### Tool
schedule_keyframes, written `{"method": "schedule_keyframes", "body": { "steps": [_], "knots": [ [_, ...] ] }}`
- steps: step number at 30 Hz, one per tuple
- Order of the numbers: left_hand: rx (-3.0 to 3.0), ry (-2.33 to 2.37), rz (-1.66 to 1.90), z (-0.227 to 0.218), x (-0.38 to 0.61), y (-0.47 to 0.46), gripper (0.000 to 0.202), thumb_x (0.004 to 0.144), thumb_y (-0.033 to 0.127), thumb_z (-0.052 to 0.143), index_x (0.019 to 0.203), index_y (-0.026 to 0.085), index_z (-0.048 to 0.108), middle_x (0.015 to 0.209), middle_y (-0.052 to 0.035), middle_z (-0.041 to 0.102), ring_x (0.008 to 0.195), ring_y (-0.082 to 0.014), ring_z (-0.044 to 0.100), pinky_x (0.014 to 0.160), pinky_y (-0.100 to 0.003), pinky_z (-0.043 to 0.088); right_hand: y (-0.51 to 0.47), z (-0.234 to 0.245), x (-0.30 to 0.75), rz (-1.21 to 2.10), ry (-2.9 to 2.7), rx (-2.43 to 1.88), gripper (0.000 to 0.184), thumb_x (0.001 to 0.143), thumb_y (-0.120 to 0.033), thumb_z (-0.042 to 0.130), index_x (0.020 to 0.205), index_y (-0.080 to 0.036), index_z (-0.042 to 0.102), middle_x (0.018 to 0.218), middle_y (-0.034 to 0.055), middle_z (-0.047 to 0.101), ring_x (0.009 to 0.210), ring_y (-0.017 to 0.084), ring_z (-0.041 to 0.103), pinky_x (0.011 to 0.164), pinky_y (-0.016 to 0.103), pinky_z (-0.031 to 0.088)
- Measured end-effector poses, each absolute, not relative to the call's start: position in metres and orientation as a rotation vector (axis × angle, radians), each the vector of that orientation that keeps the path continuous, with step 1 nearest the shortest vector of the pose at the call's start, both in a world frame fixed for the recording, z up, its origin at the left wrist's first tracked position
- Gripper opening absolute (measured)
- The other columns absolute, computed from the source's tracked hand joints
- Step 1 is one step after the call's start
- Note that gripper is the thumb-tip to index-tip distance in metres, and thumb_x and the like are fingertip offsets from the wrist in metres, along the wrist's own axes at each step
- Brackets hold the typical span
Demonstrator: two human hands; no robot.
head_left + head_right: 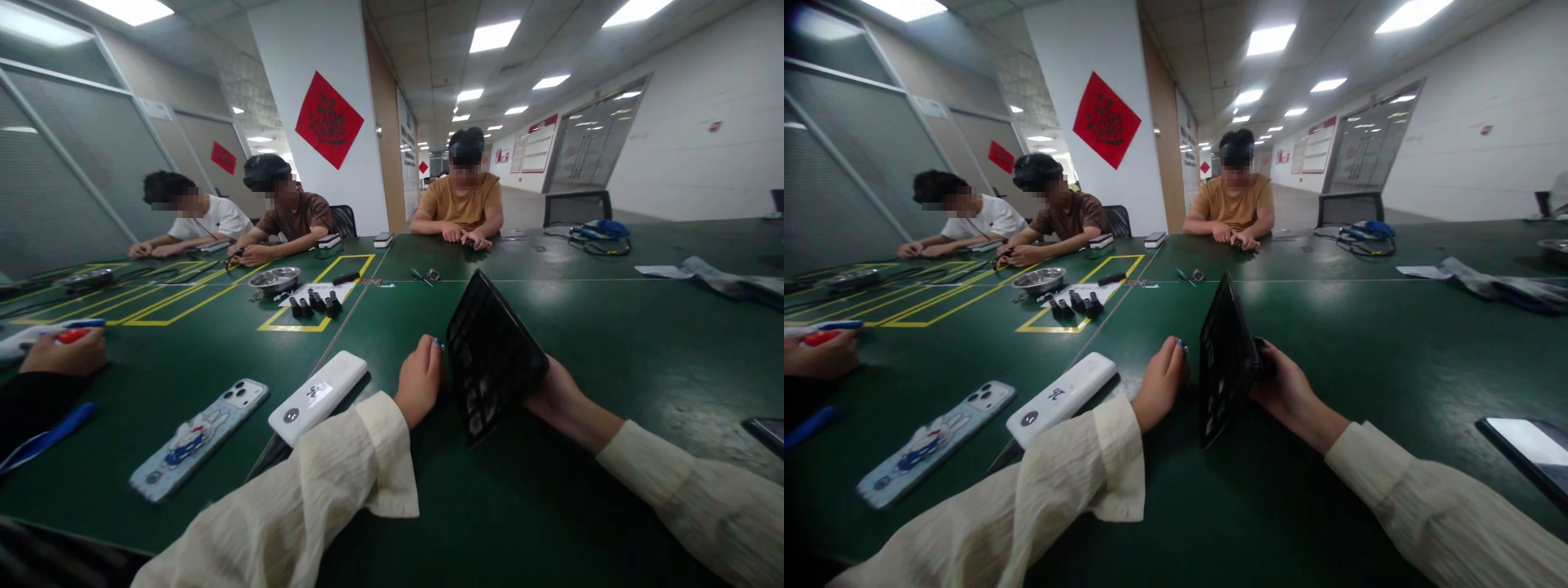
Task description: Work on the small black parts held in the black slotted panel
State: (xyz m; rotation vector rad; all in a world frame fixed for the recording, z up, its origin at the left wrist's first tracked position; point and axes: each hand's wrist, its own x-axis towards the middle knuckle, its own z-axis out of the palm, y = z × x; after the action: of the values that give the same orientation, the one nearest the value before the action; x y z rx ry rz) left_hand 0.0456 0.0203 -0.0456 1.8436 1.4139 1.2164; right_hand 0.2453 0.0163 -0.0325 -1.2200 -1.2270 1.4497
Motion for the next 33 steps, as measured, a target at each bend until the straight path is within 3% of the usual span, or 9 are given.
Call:
{"method": "schedule_keyframes", "body": {
  "steps": [6, 11, 17, 29, 33],
  "knots": [
    [2.288, 1.718, 0.836, -0.036, 0.047, 0.013, 0.021, 0.091, 0.034, 0.028, 0.087, 0.021, 0.043, 0.057, 0.0015, 0.046, 0.053, -0.0156, 0.05, 0.051, -0.023, 0.029, 0.005, -0.029, 0.239, 1.554, -1.203, -1.178, 0.043, 0.083, -0.033, 0.025, 0.12, -0.022, 0.045, 0.105, 0.01, 0.061, 0.094, 0.024, 0.059, 0.076, 0.04, 0.049],
    [2.465, 1.777, 0.653, -0.032, 0.051, 0.007, 0.025, 0.092, 0.036, 0.026, 0.092, 0.019, 0.045, 0.059, -0.0016, 0.052, 0.055, -0.0165, 0.053, 0.052, -0.022, 0.032, 0.007, -0.031, 0.242, 1.466, -1.409, -1.178, 0.044, 0.086, -0.032, 0.019, 0.119, -0.025, 0.048, 0.098, 0.0086, 0.063, 0.09, 0.024, 0.06, 0.075, 0.041, 0.048],
    [2.468, 1.825, 0.649, -0.033, 0.05, 0.009, 0.031, 0.092, 0.037, 0.023, 0.095, 0.018, 0.047, 0.062, -0.005, 0.056, 0.056, -0.0179, 0.055, 0.054, -0.024, 0.036, 0.005, -0.03, 0.243, 1.511, -1.409, -1.182, 0.046, 0.084, -0.036, 0.022, 0.121, -0.026, 0.047, 0.097, 0.0073, 0.064, 0.086, 0.023, 0.061, 0.068, 0.038, 0.05],
    [2.497, 1.791, 0.612, -0.029, 0.048, 0.006, 0.027, 0.091, 0.034, 0.027, 0.094, 0.017, 0.047, 0.064, -0.0065, 0.056, 0.057, -0.0193, 0.056, 0.058, -0.027, 0.039, 0.003, -0.028, 0.24, 1.652, -1.167, -1.139, 0.037, 0.084, -0.033, 0.028, 0.115, -0.026, 0.047, 0.101, 0.0085, 0.064, 0.093, 0.025, 0.06, 0.073, 0.037, 0.049],
    [2.537, 1.854, 0.516, -0.029, 0.049, 0.004, 0.031, 0.092, 0.034, 0.021, 0.098, 0.016, 0.046, 0.066, -0.0087, 0.059, 0.058, -0.0209, 0.057, 0.056, -0.027, 0.039, 0.001, -0.024, 0.24, 1.675, -1.149, -1.117, 0.035, 0.085, -0.034, 0.028, 0.114, -0.024, 0.046, 0.112, 0.011, 0.061, 0.101, 0.025, 0.058, 0.078, 0.036, 0.048]
  ]
}}
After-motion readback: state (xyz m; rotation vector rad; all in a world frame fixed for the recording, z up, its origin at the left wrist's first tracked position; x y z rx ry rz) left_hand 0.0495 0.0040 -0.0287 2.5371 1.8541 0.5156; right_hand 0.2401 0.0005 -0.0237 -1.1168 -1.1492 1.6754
